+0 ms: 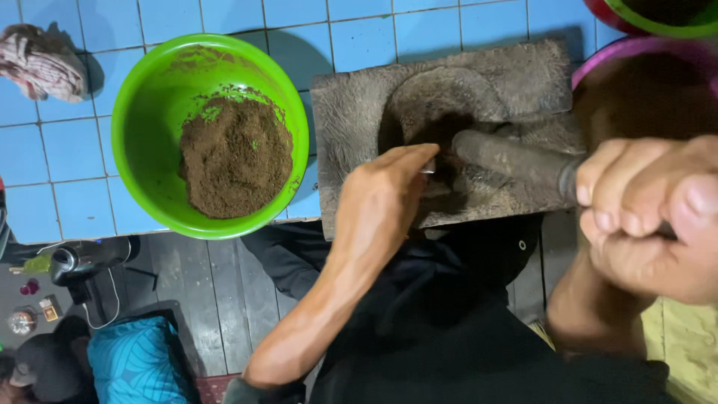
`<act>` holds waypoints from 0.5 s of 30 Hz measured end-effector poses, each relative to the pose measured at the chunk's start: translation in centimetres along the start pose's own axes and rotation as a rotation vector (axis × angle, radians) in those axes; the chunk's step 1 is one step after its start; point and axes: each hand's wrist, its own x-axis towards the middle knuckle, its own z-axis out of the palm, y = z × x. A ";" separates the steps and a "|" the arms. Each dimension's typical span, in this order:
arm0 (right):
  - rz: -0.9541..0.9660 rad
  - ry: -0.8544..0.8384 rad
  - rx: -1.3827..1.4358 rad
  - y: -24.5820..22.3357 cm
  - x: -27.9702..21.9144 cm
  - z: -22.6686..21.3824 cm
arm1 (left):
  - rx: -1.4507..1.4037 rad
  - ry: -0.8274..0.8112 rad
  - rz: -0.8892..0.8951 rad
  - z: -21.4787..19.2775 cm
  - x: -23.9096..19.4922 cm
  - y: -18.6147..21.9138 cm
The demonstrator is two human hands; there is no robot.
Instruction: The person uses a pestle and a spoon to grind a brown powder in a stone mortar. They repeatedly press and scrape the powder, occasionally transferring some into a green bowl. The process continues throughout the clip.
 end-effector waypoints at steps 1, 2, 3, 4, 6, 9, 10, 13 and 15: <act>0.002 0.001 0.002 -0.2 0.3 -1.1 | 0.001 -0.002 -0.002 -0.9 -0.2 0.3; 0.092 -0.208 0.031 -0.3 0.6 -2.1 | -0.028 0.032 0.001 -1.7 -0.4 0.5; 0.189 -0.416 0.063 -0.5 1.0 -3.1 | -0.055 0.067 0.002 -2.7 -0.7 0.8; 0.190 -0.417 0.069 0.4 0.8 -0.2 | -0.052 0.068 -0.002 -2.7 -0.3 0.6; 0.164 0.220 0.270 1.9 0.2 5.6 | -0.034 0.193 -0.016 -2.7 0.1 0.4; 0.056 0.096 0.157 1.6 1.8 5.6 | 0.005 0.226 0.014 -1.0 1.1 -1.4; 0.054 0.100 0.153 1.6 1.4 4.5 | 0.004 0.223 0.019 -0.4 1.3 -1.5; -0.022 -0.012 0.179 0.8 1.5 2.6 | 0.110 0.151 -0.099 1.0 2.0 -1.9; 0.264 -0.005 0.115 -1.2 2.4 2.8 | 0.114 0.036 -0.115 1.3 2.0 -1.5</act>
